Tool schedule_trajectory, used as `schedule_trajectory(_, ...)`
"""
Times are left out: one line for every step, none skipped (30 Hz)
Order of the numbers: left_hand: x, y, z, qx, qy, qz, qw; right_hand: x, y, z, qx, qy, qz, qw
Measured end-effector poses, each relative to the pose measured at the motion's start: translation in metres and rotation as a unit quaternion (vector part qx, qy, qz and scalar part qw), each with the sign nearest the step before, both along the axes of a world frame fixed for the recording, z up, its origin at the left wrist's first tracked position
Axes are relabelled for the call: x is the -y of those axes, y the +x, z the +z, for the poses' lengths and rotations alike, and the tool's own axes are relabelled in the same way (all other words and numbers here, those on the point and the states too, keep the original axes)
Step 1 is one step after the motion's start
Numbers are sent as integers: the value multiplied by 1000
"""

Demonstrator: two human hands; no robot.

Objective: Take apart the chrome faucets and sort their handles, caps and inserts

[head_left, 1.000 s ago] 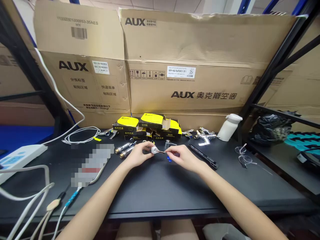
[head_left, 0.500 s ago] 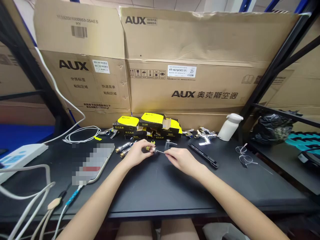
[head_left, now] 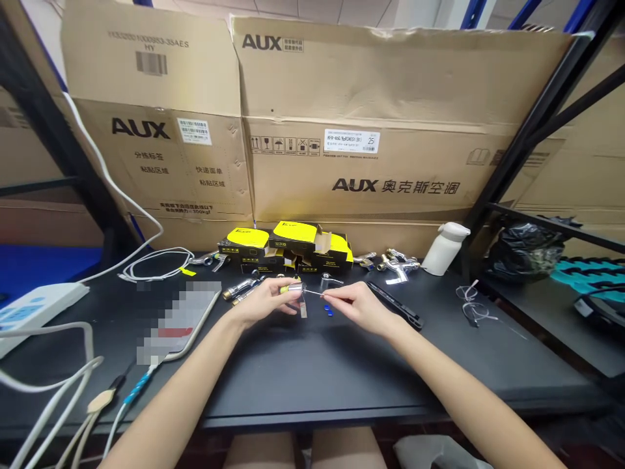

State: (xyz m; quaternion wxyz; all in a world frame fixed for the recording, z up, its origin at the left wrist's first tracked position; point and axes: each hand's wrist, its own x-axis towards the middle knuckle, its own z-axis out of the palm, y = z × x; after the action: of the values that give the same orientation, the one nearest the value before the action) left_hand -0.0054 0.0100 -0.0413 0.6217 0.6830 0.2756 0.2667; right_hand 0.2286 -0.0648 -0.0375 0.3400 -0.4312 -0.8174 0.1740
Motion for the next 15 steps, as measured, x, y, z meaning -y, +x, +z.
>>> schedule_trajectory(0, 0, 0, 0, -20, -10, 1000, 2, 0, 1, 36, 31, -1, 999)
schedule_trajectory(1, 1, 0, 3, -36, -15, 999, 3, -1, 1, 59, 53, -4, 997)
schedule_trajectory(1, 1, -1, 10, -47, -17, 999, 3, -2, 0, 62, 62, -11, 996)
schedule_trajectory(0, 1, -1, 18, -52, -17, 998, 2, -4, -1, 42, 54, -21, 997)
schedule_trajectory(0, 2, 0, 24, -52, -15, 998, 1, -5, -2, 5, 22, -28, 999)
schedule_trajectory(0, 2, 0, 31, -46, -11, 998, -1, -6, -3, -43, -29, -29, 998)
schedule_trajectory(0, 1, 1, 36, -37, -4, 999, -2, -7, -4, -90, -97, -23, 991)
schedule_trajectory(0, 1, 2, 40, -26, 3, 999, -4, -7, -4, -129, -170, -12, 977)
schedule_trajectory(0, 1, 2, 39, -13, 10, 999, -5, -7, -5, -155, -237, 3, 959)
schedule_trajectory(0, 0, 3, 33, -2, 15, 999, -5, -7, -5, -170, -286, 19, 943)
schedule_trajectory(-1, 0, 3, 24, 7, 19, 999, -5, -7, -5, -175, -311, 29, 934)
schedule_trajectory(-1, -1, 3, 13, 13, 21, 1000, -4, -7, -5, -172, -305, 31, 936)
schedule_trajectory(-1, -1, 3, 3, 17, 23, 1000, -2, -8, -5, -160, -272, 25, 949)
schedule_trajectory(-1, 0, 2, -3, 15, 23, 1000, -1, -9, -5, -137, -217, 15, 966)
schedule_trajectory(-2, 0, 2, -8, 7, 22, 1000, 1, -10, -5, -103, -149, 1, 983)
